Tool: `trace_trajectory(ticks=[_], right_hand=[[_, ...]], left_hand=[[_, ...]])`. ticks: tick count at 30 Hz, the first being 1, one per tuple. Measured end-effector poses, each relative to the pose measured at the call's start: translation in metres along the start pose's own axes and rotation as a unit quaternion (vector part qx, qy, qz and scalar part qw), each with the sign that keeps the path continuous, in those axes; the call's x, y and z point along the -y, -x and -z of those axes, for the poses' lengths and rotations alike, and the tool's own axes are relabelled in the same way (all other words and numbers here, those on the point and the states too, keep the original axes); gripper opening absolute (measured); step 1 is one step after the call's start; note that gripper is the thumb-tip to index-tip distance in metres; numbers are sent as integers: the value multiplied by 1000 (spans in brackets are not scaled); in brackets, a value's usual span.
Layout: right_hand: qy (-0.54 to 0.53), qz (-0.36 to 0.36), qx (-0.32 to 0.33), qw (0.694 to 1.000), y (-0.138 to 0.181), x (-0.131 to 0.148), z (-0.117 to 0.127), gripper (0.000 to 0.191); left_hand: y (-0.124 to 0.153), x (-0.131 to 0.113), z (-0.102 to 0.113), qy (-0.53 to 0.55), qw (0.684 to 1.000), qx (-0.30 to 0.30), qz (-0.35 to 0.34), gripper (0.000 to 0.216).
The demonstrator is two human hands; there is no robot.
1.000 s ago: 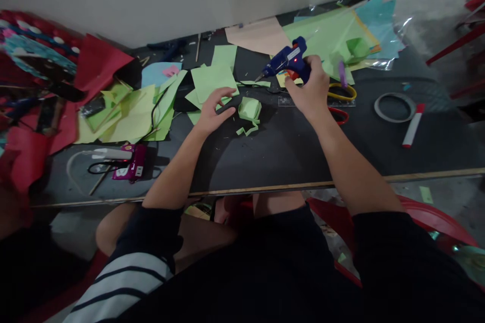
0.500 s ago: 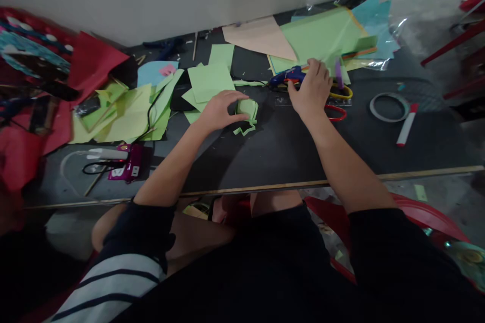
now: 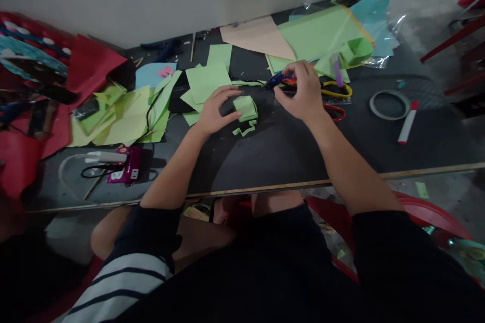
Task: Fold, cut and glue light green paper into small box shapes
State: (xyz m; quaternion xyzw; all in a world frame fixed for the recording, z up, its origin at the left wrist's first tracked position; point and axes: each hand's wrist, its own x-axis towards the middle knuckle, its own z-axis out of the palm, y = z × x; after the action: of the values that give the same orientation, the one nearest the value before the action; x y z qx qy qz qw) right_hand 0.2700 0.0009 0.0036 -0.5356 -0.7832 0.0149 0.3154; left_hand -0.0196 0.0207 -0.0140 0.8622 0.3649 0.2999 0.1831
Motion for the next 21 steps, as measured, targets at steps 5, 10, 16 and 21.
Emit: trace_trajectory(ticks=[5,10,16,21], right_hand=[[-32,15,-3,999,-2,5,2,26],[21,-190,-104,976,-4,-26,-14,41],[37,-270,-20,962,-11,-56,-26,43],[-6,-208,-108,972,-12,-55,-30,34]], left_hand=[[17,-7,7,5,996,39,-85,55],[18,-16,11,15,987,128,-97,31],[16,-14,12,88,984,143,-55,13],[15,-8,7,199,979,40,-25,36]])
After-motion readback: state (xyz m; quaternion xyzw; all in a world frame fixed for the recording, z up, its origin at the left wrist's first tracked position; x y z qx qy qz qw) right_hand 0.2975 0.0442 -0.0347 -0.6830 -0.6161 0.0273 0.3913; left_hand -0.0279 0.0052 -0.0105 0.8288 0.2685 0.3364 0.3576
